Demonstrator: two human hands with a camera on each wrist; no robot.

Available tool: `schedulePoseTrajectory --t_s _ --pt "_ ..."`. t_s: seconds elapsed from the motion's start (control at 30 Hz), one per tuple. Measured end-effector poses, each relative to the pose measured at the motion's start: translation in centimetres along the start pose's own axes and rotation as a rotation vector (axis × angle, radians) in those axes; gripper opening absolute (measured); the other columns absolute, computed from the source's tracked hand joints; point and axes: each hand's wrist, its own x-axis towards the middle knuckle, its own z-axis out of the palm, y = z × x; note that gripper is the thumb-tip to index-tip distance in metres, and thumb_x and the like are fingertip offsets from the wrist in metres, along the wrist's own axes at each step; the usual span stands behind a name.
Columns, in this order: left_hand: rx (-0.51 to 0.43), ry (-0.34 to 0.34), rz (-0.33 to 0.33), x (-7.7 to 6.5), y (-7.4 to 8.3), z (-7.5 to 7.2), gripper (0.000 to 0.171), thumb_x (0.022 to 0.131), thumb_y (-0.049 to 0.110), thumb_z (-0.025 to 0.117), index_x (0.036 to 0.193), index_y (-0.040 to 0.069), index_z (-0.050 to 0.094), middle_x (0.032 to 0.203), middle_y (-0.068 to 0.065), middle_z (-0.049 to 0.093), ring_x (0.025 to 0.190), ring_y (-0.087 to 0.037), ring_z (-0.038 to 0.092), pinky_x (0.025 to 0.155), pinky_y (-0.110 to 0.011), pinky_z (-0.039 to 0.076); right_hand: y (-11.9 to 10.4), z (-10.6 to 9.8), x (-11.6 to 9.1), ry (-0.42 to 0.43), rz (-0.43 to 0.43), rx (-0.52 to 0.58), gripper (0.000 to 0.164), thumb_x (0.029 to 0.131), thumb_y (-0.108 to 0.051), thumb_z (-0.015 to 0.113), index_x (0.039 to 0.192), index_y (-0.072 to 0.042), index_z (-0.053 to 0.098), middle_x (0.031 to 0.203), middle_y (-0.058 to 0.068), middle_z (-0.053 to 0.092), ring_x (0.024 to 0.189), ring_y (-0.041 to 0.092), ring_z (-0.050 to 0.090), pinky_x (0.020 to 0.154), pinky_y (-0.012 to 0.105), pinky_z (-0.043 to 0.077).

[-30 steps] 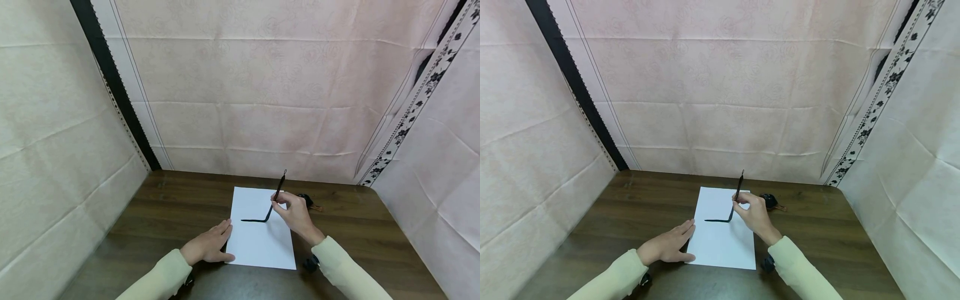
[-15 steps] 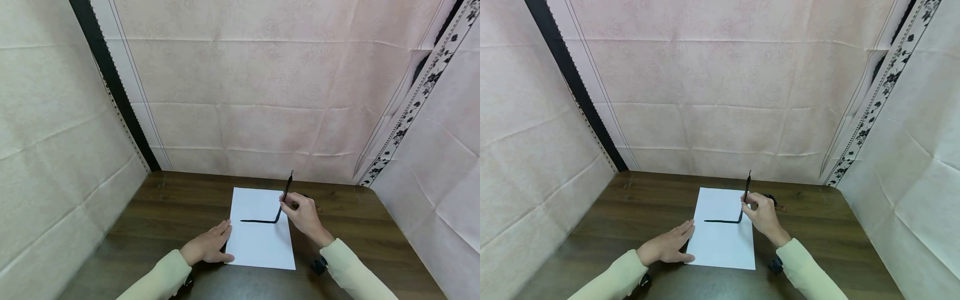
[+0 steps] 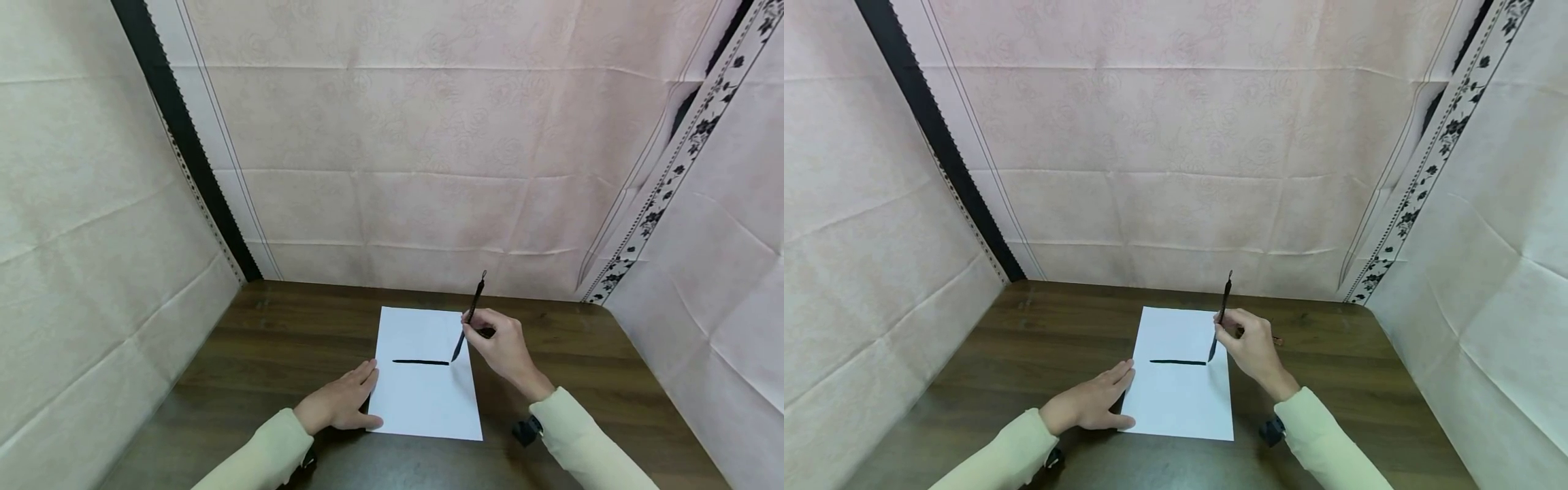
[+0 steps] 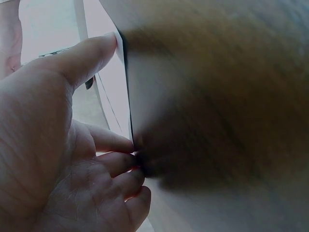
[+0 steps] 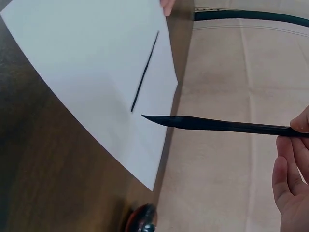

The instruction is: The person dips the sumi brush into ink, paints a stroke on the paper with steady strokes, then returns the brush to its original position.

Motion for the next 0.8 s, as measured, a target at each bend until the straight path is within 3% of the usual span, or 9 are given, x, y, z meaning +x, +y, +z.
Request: schedulePoseTrajectory --t_s 0.23,0.5,0.8 --pt "-0.003 0.002 0.001 0.0 0.0 -0.1 0.099 0.096 0.055 0.073 0.165 0.000 0.029 0.178 -0.015 0.017 0.166 -0.031 0.019 0.132 -0.051 0.027 -0.2 -1.9 0.6 0.019 -0.005 -0.019 0.015 0.091 -0.004 0.081 0.102 -0.015 0.080 0.093 0.002 0.080 0.081 0.003 0.071 0.072 0.019 0.057" --pt "-0.001 0.005 0.007 0.0 0.1 0.0 0.100 0.096 0.056 0.072 0.166 0.000 0.028 0.178 -0.014 0.017 0.166 -0.031 0.019 0.132 -0.050 0.027 0.3 -5.2 1.3 0.041 -0.046 -0.110 0.019 0.089 -0.002 0.082 0.102 -0.015 0.080 0.091 -0.003 0.078 0.081 -0.003 0.064 0.062 0.015 0.048" --pt "0.002 0.002 -0.004 -0.2 0.2 -0.2 0.099 0.095 0.056 0.072 0.166 0.001 0.029 0.178 -0.014 0.018 0.166 -0.031 0.020 0.132 -0.051 0.027 1.6 -8.7 2.1 0.069 -0.128 -0.202 0.019 0.088 0.000 0.083 0.101 -0.013 0.080 0.089 -0.004 0.078 0.081 -0.006 0.064 0.071 0.013 0.047"
